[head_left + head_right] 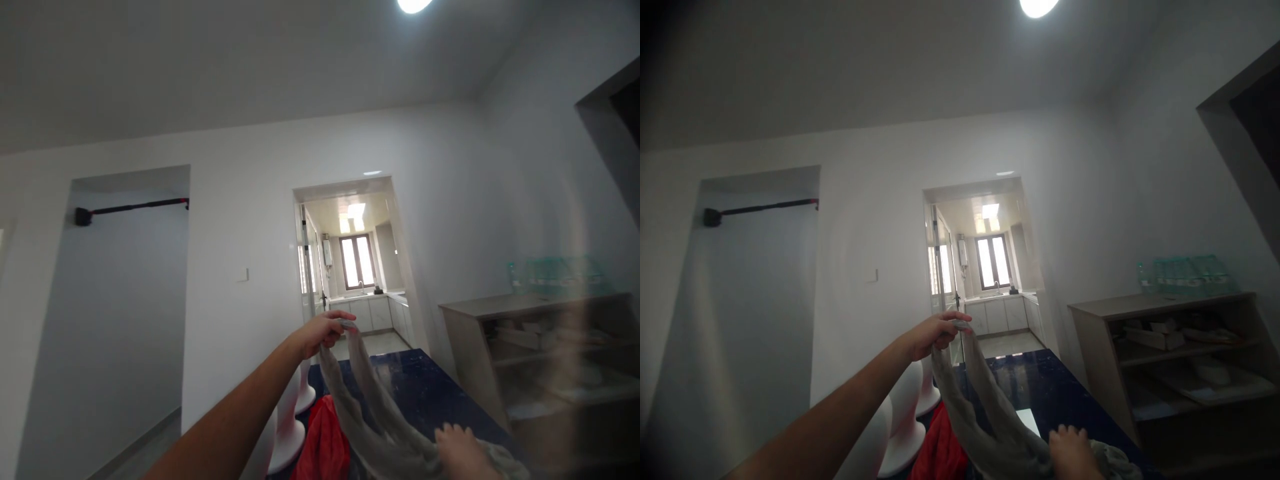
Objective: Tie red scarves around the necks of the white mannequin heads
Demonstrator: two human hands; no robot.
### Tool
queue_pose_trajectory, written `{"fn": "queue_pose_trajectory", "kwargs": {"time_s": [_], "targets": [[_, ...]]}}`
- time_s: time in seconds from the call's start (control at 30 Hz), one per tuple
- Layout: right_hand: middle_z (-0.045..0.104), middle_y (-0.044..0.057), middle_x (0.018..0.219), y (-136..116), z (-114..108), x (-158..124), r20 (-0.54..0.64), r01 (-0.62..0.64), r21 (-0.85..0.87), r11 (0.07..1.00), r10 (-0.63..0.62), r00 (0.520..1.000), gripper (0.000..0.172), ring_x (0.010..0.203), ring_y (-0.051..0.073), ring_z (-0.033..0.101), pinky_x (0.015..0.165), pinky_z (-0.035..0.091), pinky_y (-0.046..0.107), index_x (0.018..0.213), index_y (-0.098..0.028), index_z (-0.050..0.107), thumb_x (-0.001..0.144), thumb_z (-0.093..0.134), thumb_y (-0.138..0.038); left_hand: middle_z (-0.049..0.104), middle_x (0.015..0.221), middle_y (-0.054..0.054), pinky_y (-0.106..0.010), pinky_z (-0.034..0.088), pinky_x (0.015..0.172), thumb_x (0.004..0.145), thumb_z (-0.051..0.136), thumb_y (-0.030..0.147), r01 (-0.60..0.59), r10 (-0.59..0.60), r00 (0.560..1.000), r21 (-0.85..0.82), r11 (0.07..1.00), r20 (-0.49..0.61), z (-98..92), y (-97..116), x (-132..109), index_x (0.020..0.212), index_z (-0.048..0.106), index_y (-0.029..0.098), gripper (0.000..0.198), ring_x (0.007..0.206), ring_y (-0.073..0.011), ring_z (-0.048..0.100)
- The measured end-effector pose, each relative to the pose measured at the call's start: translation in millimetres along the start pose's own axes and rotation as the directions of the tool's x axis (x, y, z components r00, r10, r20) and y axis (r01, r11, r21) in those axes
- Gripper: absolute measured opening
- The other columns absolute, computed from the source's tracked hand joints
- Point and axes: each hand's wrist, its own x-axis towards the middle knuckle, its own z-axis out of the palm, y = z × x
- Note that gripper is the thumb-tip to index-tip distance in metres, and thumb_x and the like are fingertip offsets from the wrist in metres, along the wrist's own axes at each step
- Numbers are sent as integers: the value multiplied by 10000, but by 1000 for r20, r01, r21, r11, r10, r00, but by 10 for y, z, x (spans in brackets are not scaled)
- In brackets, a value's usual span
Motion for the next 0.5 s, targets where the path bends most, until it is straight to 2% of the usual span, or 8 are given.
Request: {"fn": "queue_pose_trajectory", "kwargs": {"time_s": [0.03, 0.1, 0.2, 0.27, 0.3, 0.37, 0.43, 0.5], "targets": [[745, 247, 1316, -110, -180, 38, 26, 47, 63, 997, -48, 999, 571, 1275, 470, 664, 1110, 456, 617, 1201, -188, 796, 630, 800, -213, 770, 1016, -58, -237, 123, 495, 633, 703, 148, -16, 16, 1000, 18, 1000, 13, 34, 43, -20, 1238, 677, 152, 606, 483, -15, 275], [497, 192, 1641, -473, -485, 115, 47, 169, 341, 925, -197, 979, 919, 1508, 355, 485, 1231, 389, 498, 1611, -170, 445, 774, 754, -394, 744, 933, -24, -230, 164, 488, 672, 755, 181, -65, 63, 997, 49, 997, 43, 138, 163, -44, 1260, 686, 167, 592, 497, -26, 331], [390, 183, 1707, -1147, -592, 183, -21, 194, 530, 826, -216, 976, 1114, 1552, 328, 417, 1238, 380, 466, 1702, -180, 179, 793, 758, -461, 705, 880, 5, -219, 210, 479, 710, 759, 192, -167, 166, 986, 31, 985, 18, 305, 379, -36, 1252, 699, 180, 546, 493, -27, 365], [566, 204, 1562, -1513, -421, 197, -26, 122, 594, 795, -132, 991, 1179, 1400, 352, 583, 1121, 482, 459, 1695, -181, 174, 721, 811, -375, 699, 887, 1, -216, 225, 471, 720, 734, 184, -226, 226, 973, 11, 974, -45, 362, 513, -9, 1183, 721, 172, 463, 481, -22, 372], [679, 196, 1415, -1644, -296, 206, -19, 72, 630, 773, -77, 997, 1133, 1267, 346, 673, 1033, 528, 440, 1676, -168, 223, 713, 800, -320, 696, 881, -1, -216, 233, 467, 721, 727, 185, -247, 247, 966, 7, 969, -82, 362, 573, 6, 1142, 730, 167, 422, 476, -23, 377], [795, 125, 1047, -1800, -35, 246, 38, -27, 714, 699, 0, 999, 827, 941, 303, 763, 823, 565, 388, 1528, -149, 465, 744, 712, -240, 689, 860, -3, -216, 248, 463, 719, 733, 196, -280, 278, 949, 8, 960, -147, 298, 679, 27, 1090, 741, 159, 373, 471, -26, 386], [751, 46, 781, -1833, 152, 313, 119, -95, 798, 595, -1, 993, 429, 712, 243, 721, 673, 526, 338, 1192, -171, 674, 766, 629, -206, 680, 829, 0, -216, 248, 459, 713, 746, 209, -309, 307, 928, 26, 951, -209, 154, 773, 18, 1089, 743, 157, 380, 471, -32, 390], [689, 2, 689, -1792, 203, 385, 165, -107, 852, 513, -68, 984, 148, 644, 187, 651, 631, 484, 299, 879, -191, 687, 736, 647, -200, 677, 816, 3, -215, 246, 459, 702, 748, 210, -333, 338, 894, 68, 940, -295, -50, 855, -32, 1101, 743, 153, 403, 474, -37, 392]]}}
